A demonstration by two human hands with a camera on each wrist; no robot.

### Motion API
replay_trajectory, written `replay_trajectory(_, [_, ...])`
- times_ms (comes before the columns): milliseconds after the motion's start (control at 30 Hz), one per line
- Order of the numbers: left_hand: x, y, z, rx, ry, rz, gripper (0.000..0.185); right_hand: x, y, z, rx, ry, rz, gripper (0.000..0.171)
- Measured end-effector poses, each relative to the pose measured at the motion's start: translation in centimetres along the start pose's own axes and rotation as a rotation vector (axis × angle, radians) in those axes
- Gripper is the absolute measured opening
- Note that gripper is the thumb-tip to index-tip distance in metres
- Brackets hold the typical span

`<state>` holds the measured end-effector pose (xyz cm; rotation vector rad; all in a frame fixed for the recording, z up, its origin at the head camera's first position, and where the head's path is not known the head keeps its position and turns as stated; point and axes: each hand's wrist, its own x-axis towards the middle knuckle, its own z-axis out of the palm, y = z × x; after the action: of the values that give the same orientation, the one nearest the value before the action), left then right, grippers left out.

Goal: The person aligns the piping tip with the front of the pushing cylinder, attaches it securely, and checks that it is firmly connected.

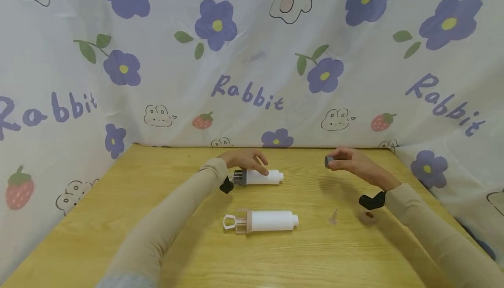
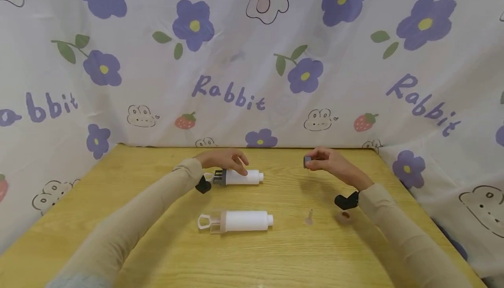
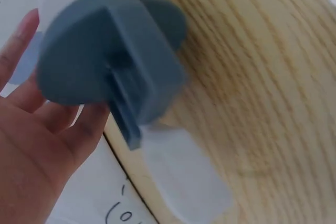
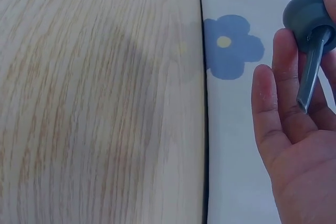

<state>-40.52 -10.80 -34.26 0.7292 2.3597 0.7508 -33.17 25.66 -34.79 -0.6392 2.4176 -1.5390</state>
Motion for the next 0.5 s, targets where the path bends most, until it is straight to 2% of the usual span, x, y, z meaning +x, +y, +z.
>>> replay_trajectory(100, [-0.4,-0.8,0.2,-0.013,0.008,0.004,0.06,0.4,0.2,0.1,-0.002,-0.007,0.006,0.034])
replay_trajectory(300, [-0.5,-1.9,0.3,0.041,0.005,-0.027,0.051,0.4,0.0,0.1,0.012,-0.005,0.004,0.035])
replay_trajectory(500, [-0.5,-2.4,0.5,0.048,-0.015,-0.04,0.053,0.2,0.1,0.4,0.026,0.005,0.014,0.035])
